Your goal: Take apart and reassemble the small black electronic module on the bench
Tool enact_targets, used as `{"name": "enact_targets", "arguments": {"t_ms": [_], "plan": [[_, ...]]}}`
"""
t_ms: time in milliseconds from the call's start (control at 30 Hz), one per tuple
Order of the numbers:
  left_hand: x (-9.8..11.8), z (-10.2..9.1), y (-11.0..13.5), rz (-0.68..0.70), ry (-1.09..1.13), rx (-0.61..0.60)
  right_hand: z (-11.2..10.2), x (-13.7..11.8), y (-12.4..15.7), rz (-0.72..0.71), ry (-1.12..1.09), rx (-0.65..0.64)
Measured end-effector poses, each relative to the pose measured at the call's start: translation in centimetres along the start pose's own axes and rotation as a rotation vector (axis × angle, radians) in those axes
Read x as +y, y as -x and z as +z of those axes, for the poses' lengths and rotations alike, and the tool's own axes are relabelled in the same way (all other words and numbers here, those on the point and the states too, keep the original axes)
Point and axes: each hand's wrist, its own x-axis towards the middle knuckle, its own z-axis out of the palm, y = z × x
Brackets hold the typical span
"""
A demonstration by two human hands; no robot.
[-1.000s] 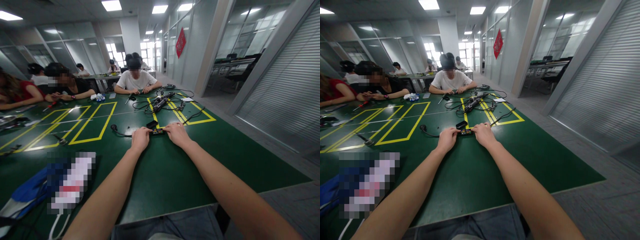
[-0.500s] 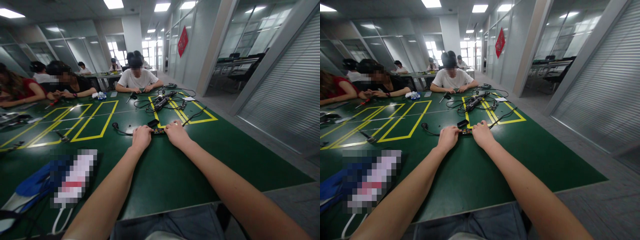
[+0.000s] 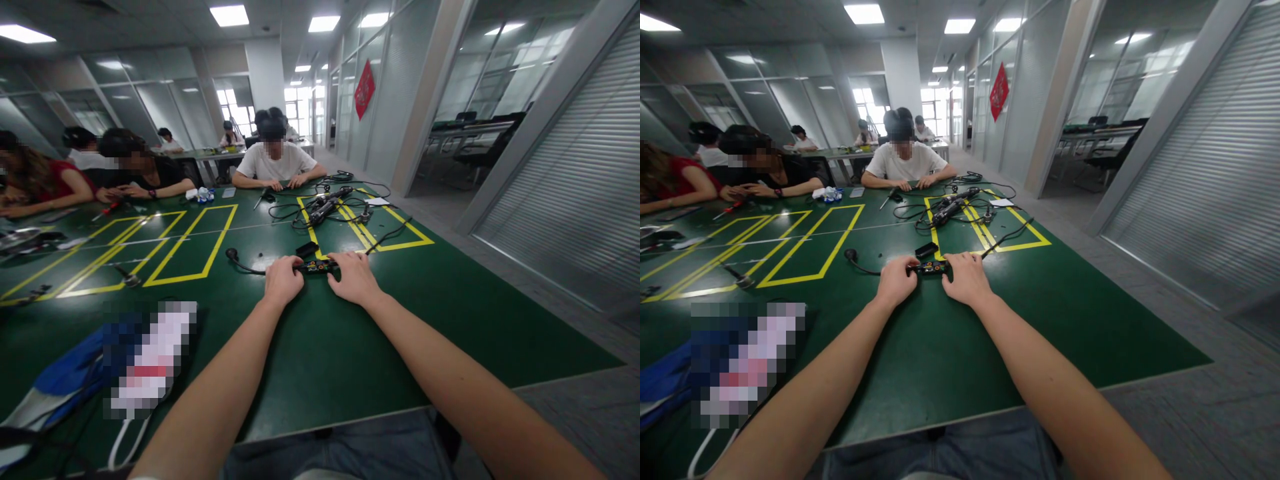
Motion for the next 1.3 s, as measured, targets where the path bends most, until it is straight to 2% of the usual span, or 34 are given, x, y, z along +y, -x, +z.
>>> {"name": "enact_targets", "arguments": {"t_ms": [233, 400, 533, 733, 867, 1100, 1300], "plan": [[0.3, 0.5, 0.2, 0.011, -0.097, 0.004, 0.4, 0.3, -0.1, 0.019, -0.056, -0.039], [0.5, 0.8, 0.1, 0.007, -0.144, -0.115, 0.3, 0.3, -0.1, 0.01, -0.068, -0.036], [0.6, 0.3, 0.0, -0.009, -0.053, -0.044, 0.1, 0.2, -0.1, 0.032, -0.085, -0.035], [-0.1, 0.3, -0.8, -0.181, 0.107, 0.03, 0.0, 0.2, 0.0, 0.038, -0.133, -0.03], [-0.4, 0.8, -0.9, -0.101, 0.147, 0.054, 0.0, 0.3, -0.1, 0.048, -0.16, -0.042], [0.2, 1.5, -0.1, 0.04, -0.132, -0.011, 0.3, 0.5, -0.2, 0.027, -0.169, -0.026], [0.1, 1.3, -0.1, 0.046, -0.151, -0.026, 0.4, 0.6, -0.2, 0.036, -0.185, -0.026]]}}
